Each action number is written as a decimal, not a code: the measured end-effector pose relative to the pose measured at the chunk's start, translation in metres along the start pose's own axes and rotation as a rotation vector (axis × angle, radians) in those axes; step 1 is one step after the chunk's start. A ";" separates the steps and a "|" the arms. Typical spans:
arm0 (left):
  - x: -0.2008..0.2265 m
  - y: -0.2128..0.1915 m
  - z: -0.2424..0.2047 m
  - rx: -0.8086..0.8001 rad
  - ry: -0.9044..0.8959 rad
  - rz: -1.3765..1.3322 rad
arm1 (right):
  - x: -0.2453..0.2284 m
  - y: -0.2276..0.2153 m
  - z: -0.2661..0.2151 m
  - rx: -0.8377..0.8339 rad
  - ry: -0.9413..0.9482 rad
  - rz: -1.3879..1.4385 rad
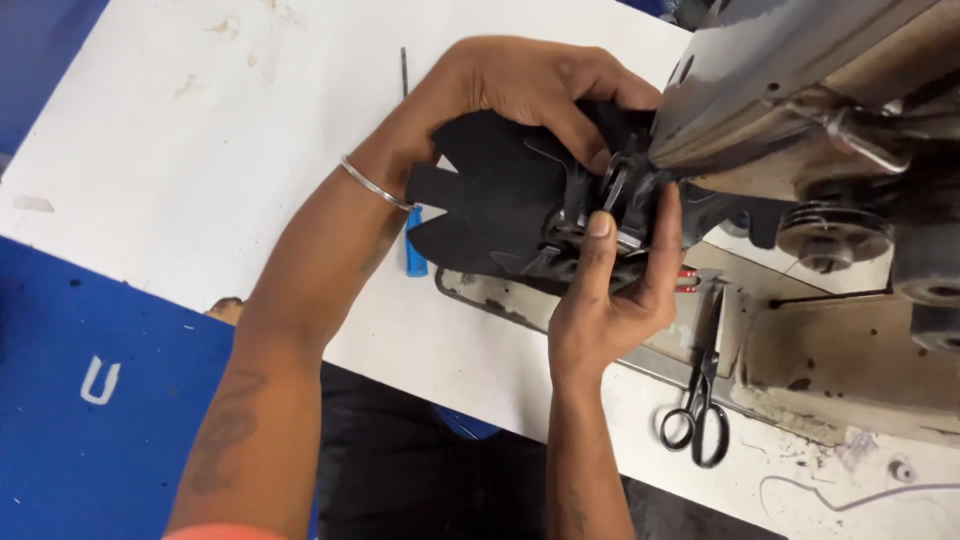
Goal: The person stitches various components of a shoe upper using an industrial sewing machine.
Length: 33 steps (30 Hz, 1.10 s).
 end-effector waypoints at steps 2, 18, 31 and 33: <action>-0.002 0.006 -0.004 -0.010 0.017 -0.102 | -0.003 -0.002 0.001 -0.017 -0.018 -0.043; 0.005 0.071 -0.072 1.221 0.108 0.397 | 0.105 -0.073 -0.030 -0.393 0.532 -0.441; 0.006 0.077 -0.086 1.321 0.158 0.216 | 0.058 -0.106 -0.021 -0.092 -0.103 0.268; 0.003 0.074 -0.086 1.261 0.151 0.164 | 0.049 -0.109 -0.026 -0.135 -0.028 0.219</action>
Point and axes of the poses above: each hand's wrist, its own z-axis towards the middle knuckle, its own y-axis out of the palm, x = y × z, the point moved 9 cm from there along z, towards the middle knuckle, and after that the axes turned 11 degrees about -z, right-handed, at the moved point
